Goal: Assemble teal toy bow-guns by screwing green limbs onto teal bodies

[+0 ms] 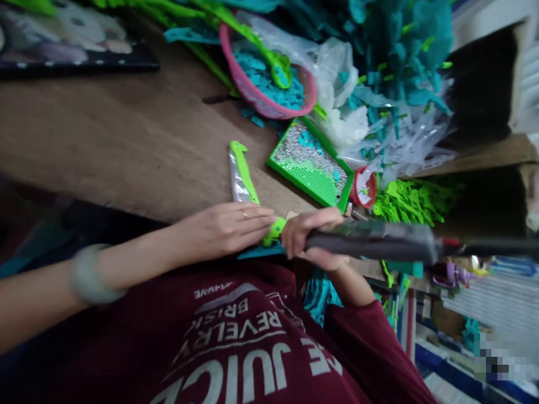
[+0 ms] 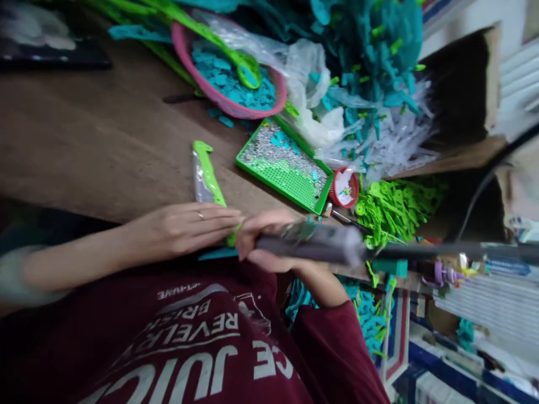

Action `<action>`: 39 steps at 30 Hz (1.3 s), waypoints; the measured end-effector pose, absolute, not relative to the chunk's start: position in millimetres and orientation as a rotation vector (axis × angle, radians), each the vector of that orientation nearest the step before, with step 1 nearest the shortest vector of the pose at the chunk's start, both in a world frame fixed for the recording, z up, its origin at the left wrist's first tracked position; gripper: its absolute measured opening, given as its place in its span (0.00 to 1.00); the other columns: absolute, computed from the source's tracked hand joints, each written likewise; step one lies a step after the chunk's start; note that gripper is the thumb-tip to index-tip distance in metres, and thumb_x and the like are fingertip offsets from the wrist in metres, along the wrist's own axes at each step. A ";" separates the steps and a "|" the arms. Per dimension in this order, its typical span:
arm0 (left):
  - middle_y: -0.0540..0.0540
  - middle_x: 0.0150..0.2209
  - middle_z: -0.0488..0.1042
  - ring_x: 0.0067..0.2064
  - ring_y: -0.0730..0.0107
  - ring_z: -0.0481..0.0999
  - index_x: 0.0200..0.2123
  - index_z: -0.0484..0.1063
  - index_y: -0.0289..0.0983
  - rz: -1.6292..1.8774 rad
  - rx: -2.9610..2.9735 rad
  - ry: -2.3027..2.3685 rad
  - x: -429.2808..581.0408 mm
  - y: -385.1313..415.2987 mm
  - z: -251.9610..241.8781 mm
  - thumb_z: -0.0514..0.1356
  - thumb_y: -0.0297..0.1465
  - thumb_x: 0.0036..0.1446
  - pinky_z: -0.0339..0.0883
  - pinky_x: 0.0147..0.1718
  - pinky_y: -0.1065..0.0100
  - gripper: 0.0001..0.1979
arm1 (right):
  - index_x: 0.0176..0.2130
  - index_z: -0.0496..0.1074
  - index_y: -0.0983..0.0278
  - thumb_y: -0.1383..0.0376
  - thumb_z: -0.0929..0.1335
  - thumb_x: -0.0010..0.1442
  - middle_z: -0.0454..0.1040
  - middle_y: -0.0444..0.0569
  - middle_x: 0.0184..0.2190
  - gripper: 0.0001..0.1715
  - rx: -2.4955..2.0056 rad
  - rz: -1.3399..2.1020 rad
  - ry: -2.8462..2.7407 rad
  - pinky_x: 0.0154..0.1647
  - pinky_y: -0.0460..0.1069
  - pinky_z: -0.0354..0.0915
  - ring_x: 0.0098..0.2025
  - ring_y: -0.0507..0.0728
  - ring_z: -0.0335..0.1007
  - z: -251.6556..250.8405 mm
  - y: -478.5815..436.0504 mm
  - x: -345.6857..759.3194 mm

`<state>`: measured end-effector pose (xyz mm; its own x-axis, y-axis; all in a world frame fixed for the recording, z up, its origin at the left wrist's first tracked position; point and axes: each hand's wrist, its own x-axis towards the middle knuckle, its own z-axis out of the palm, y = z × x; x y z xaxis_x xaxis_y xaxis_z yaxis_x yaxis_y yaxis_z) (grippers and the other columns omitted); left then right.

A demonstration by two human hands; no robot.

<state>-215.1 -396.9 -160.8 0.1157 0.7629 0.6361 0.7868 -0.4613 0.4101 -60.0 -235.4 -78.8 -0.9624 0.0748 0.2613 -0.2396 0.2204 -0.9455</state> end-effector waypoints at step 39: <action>0.40 0.49 0.81 0.45 0.58 0.83 0.55 0.74 0.39 -0.604 -2.387 -1.514 -215.4 -366.1 -138.1 0.54 0.36 0.69 0.78 0.43 0.63 0.17 | 0.30 0.61 0.56 0.48 0.71 0.58 0.48 0.34 0.12 0.20 -0.677 1.487 -1.666 0.21 0.48 0.56 0.17 0.52 0.50 -24.7 -99.3 236.3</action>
<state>-215.4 -366.1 -138.1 0.3741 0.7996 0.4698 0.9034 -0.4287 0.0102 236.3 -99.3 -24.7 -0.5487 0.8108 0.2037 -0.1108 0.1709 -0.9790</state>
